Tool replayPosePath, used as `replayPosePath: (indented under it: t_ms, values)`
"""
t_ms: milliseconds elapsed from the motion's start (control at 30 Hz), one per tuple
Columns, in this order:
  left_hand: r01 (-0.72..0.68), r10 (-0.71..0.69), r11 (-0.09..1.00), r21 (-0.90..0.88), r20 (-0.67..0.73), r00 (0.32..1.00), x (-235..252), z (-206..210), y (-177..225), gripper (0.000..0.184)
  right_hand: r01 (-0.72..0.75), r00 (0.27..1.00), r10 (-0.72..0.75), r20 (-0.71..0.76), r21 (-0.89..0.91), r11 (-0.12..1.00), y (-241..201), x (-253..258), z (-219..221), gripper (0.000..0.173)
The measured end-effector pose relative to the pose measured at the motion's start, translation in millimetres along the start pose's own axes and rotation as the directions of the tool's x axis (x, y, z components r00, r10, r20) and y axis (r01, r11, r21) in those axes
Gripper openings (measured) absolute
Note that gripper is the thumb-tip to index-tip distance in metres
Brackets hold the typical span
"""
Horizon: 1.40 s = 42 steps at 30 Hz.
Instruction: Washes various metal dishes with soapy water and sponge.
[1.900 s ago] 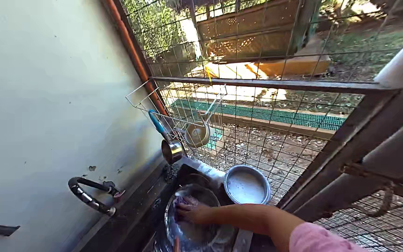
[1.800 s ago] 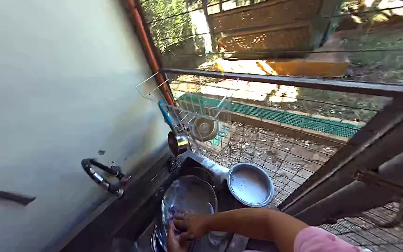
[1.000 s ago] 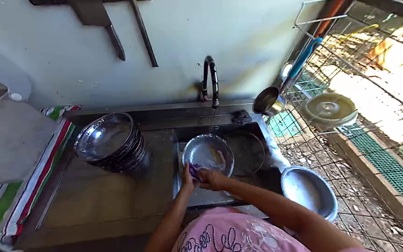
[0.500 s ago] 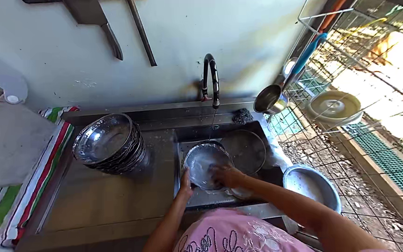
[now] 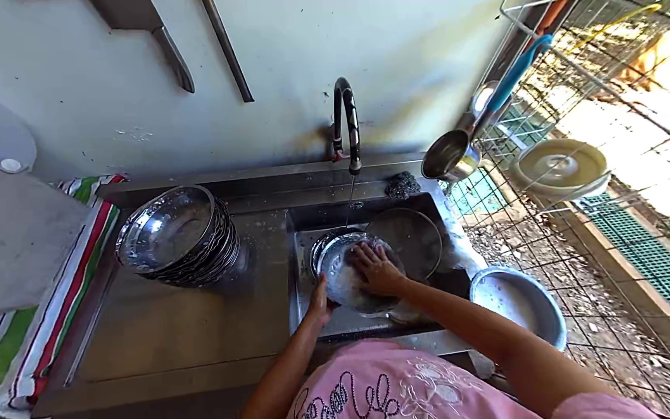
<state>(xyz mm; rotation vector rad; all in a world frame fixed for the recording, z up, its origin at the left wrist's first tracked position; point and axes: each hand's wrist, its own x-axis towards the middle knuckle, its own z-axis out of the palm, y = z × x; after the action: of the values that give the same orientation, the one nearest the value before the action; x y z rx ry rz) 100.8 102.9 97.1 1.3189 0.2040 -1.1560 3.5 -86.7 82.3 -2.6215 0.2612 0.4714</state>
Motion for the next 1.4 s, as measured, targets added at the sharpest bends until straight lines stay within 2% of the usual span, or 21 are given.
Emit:
replayPosePath:
  t_ms: [67,133,200,267,367,500,567,633,700,767,833,900,967,1000,1033,1100,1167,1233,1267,1333,1400]
  values:
    - [0.014,-0.013,1.000,-0.012,0.041,0.999,4,18,-2,0.060,0.044,0.996,-0.027,-0.085,0.202,0.978,-19,13,8,0.095]
    - [0.030,-0.030,0.999,0.029,0.003,1.000,13,20,8,0.064,0.126,0.992,-0.127,-0.027,0.440,0.889,-43,11,7,0.094]
    - [0.050,-0.037,0.988,0.147,-0.089,0.995,19,11,21,0.071,0.163,0.972,-0.230,0.040,0.589,0.791,-55,-2,3,0.086]
    - [-0.036,0.043,0.967,0.251,-0.019,0.999,28,-5,28,0.071,0.163,0.963,-0.266,0.049,0.677,0.718,-52,-14,-4,0.064]
    - [-0.390,0.337,0.846,0.364,0.203,0.919,54,-27,33,0.060,0.002,0.988,-0.137,0.066,0.897,0.442,-35,-31,-37,0.060]
    - [-0.453,0.411,0.800,0.394,0.189,0.892,48,-37,59,0.028,0.159,0.965,0.196,-0.174,0.983,0.091,10,-24,-63,0.052]
    - [-0.442,0.377,0.784,0.436,0.231,0.897,37,-35,69,0.026,0.229,0.905,0.341,-0.255,0.967,0.116,23,-18,-74,0.037]
    - [-0.494,0.399,0.716,0.494,0.291,0.869,30,-29,68,0.027,0.269,0.862,0.352,-0.364,0.918,0.292,12,-11,-76,0.042]
    - [-0.512,0.418,0.664,0.545,0.297,0.859,22,-11,64,0.030,0.261,0.844,0.248,-0.476,0.767,0.585,-28,-11,-63,0.040]
    - [-0.510,0.454,0.668,0.541,0.247,0.856,12,9,58,0.029,0.229,0.825,0.043,-0.563,0.404,0.885,-74,-15,-47,0.033]
    - [-0.543,0.495,0.650,0.531,0.245,0.833,0,18,53,0.028,0.258,0.703,-0.130,-0.699,0.081,0.963,-88,-10,-33,0.028]
    - [-0.582,0.536,0.541,0.608,0.284,0.795,-10,18,54,0.028,0.165,0.709,0.010,-0.705,0.180,0.970,-73,-3,-43,0.034]
    - [-0.598,0.545,0.437,0.672,0.330,0.770,-22,19,59,0.028,-0.067,0.794,0.342,-0.502,0.488,0.870,-50,4,-73,0.045]
    - [-0.586,0.517,0.441,0.679,0.341,0.785,-28,20,61,0.031,-0.110,0.802,0.398,-0.445,0.546,0.831,-42,6,-80,0.047]
    - [-0.580,0.495,0.462,0.671,0.348,0.796,-31,21,60,0.036,-0.077,0.813,0.368,-0.452,0.542,0.837,-41,6,-79,0.045]
    - [-0.640,0.532,0.474,0.605,0.382,0.756,-27,20,55,0.042,0.149,0.813,0.096,-0.574,0.364,0.919,-64,-1,-67,0.034]
    - [-0.696,0.568,0.483,0.532,0.414,0.711,-24,15,53,0.039,0.372,0.731,-0.189,-0.656,0.150,0.916,-89,-9,-61,0.027]
    - [-0.671,0.535,0.547,0.501,0.408,0.740,-25,9,61,0.039,0.442,0.711,-0.178,-0.681,0.235,0.866,-78,-3,-66,0.029]
    - [-0.646,0.530,0.567,0.512,0.373,0.761,-29,9,68,0.034,0.423,0.760,-0.069,-0.647,0.410,0.808,-62,2,-74,0.031]
    - [-0.574,0.557,0.640,0.511,0.206,0.805,-41,11,84,0.025,0.295,0.857,0.225,-0.464,0.798,0.526,-27,11,-83,0.031]
    - [-0.494,0.551,0.781,0.381,-0.049,0.833,-49,13,94,0.036,0.222,0.825,0.454,-0.336,0.932,0.286,-8,16,-69,0.033]
